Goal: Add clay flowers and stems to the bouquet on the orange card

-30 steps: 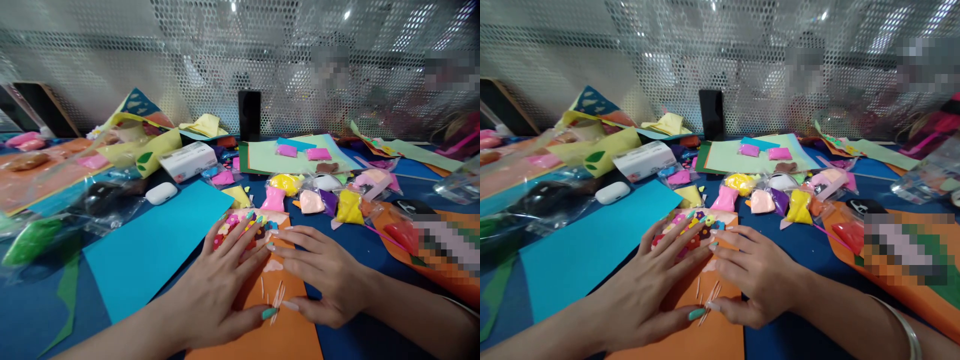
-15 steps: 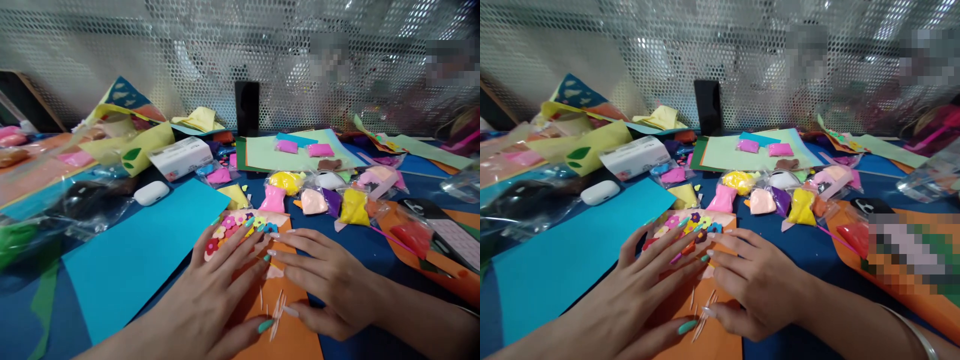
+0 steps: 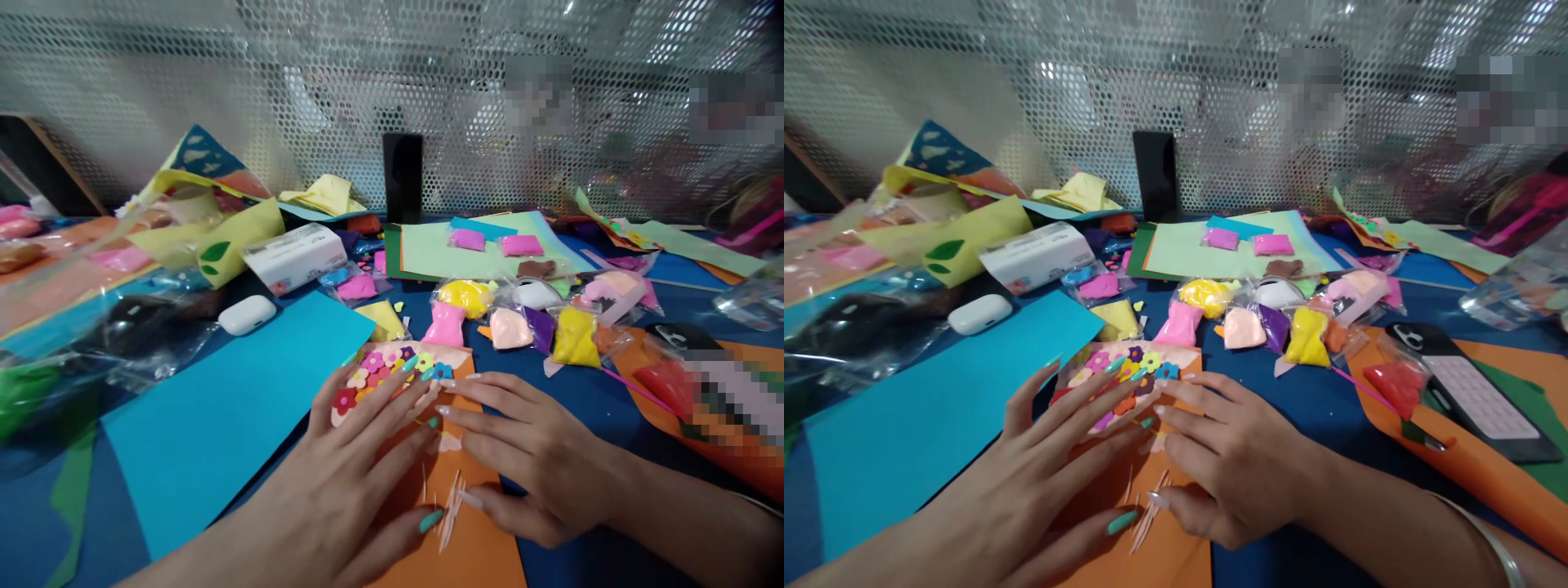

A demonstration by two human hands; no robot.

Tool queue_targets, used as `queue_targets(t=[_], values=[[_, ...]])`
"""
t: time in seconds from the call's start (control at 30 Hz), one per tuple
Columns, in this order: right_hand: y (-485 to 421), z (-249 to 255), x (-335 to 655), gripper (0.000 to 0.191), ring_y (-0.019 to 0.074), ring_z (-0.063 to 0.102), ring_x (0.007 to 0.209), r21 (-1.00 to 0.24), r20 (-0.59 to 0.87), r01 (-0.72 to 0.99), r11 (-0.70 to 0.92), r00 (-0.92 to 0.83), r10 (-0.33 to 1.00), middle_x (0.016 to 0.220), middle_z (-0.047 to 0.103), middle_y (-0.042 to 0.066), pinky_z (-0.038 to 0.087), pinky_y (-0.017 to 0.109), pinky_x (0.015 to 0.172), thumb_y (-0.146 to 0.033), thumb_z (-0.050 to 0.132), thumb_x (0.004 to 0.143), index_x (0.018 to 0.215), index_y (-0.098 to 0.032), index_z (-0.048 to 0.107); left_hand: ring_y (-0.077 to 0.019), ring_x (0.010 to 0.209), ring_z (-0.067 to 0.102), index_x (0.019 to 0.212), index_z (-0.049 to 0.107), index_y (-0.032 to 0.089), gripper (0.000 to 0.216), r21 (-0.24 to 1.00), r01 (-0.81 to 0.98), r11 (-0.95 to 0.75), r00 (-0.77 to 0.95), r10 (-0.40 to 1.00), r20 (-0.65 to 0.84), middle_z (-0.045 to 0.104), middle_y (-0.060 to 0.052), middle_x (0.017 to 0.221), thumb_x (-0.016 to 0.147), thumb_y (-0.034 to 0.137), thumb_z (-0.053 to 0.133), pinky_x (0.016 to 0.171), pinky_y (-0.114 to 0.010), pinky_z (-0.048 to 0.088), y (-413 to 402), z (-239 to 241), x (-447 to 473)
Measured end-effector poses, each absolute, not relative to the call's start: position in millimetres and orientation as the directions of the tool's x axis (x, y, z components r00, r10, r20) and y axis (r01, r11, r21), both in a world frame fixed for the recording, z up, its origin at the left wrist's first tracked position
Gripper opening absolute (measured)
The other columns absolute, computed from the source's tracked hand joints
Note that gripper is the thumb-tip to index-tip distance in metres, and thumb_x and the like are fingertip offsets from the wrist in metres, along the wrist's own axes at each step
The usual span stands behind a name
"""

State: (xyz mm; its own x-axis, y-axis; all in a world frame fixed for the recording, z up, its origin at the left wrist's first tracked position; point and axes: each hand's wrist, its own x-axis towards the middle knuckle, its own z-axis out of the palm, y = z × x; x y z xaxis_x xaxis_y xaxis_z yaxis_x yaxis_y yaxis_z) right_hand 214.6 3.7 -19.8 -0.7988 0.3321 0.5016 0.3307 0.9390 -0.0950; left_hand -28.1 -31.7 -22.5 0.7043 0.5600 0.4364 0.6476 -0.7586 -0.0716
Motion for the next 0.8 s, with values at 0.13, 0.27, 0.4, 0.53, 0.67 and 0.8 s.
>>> queue_targets(t=[0.13,0.27,0.4,0.53,0.67,0.8], values=[[3.7,-21.4,214.5,0.025,0.0222,0.056,0.124,-0.098,0.525,0.314,0.944,-0.79,0.317,0.108,0.074,0.01,0.04,0.036,0.106,-0.029,0.051,0.093,0.101,-0.013,0.068,-0.0275,0.138,0.041,0.133,0.058,0.016,0.056,-0.128,0.64,-0.758,0.722,0.535,0.439,0.057,-0.004,0.142,0.088,0.049,0.059,0.123,-0.045,-0.004,-30.2,-20.7,-28.4],[4.2,-22.0,214.0,0.024,0.0215,0.056,0.123,-0.091,0.55,0.304,0.948,-0.778,0.302,0.108,0.073,0.011,0.04,0.035,0.107,-0.028,0.052,0.092,0.102,-0.012,0.068,-0.0268,0.135,0.045,0.129,0.062,0.017,0.052,-0.105,0.651,-0.752,0.703,0.544,0.458,0.058,-0.003,0.14,0.088,0.049,0.058,0.123,-0.044,-0.002,-30.8,-22.6,-28.3],[4.2,-22.8,214.1,0.023,0.0224,0.057,0.123,-0.097,0.542,0.31,0.946,-0.781,0.311,0.108,0.074,0.01,0.042,0.036,0.105,-0.029,0.053,0.092,0.099,-0.013,0.067,-0.026,0.135,0.046,0.122,0.066,0.019,0.045,-0.056,0.651,-0.757,0.684,0.552,0.477,0.058,-0.003,0.141,0.088,0.048,0.059,0.123,-0.044,0.0,-33.2,-24.9,-28.9],[3.8,-22.7,214.2,0.024,0.0233,0.059,0.12,-0.09,0.54,0.321,0.943,-0.78,0.316,0.107,0.074,0.01,0.043,0.037,0.103,-0.03,0.052,0.092,0.099,-0.012,0.068,-0.0261,0.135,0.045,0.124,0.065,0.02,0.045,-0.06,0.649,-0.759,0.697,0.561,0.447,0.057,-0.003,0.142,0.089,0.048,0.058,0.123,-0.045,-0.003,-32.4,-25.0,-29.1],[3.6,-22.4,214.4,0.024,0.023,0.058,0.121,-0.097,0.542,0.313,0.945,-0.779,0.314,0.111,0.073,0.009,0.041,0.037,0.106,-0.03,0.054,0.092,0.102,-0.013,0.068,-0.0292,0.135,0.045,0.13,0.062,0.02,0.055,-0.097,0.671,-0.735,0.703,0.59,0.398,0.061,-0.005,0.137,0.088,0.054,0.054,0.122,-0.045,-0.003,-29.3,-23.3,-29.5],[3.8,-22.8,214.5,0.025,0.0236,0.059,0.119,-0.093,0.544,0.314,0.945,-0.779,0.313,0.113,0.073,0.009,0.043,0.038,0.104,-0.031,0.054,0.093,0.102,-0.012,0.068,-0.0307,0.137,0.042,0.134,0.058,0.018,0.061,-0.152,0.651,-0.744,0.738,0.572,0.359,0.058,-0.006,0.14,0.088,0.058,0.053,0.121,-0.045,-0.004,-28.8,-21.2,-30.2]])
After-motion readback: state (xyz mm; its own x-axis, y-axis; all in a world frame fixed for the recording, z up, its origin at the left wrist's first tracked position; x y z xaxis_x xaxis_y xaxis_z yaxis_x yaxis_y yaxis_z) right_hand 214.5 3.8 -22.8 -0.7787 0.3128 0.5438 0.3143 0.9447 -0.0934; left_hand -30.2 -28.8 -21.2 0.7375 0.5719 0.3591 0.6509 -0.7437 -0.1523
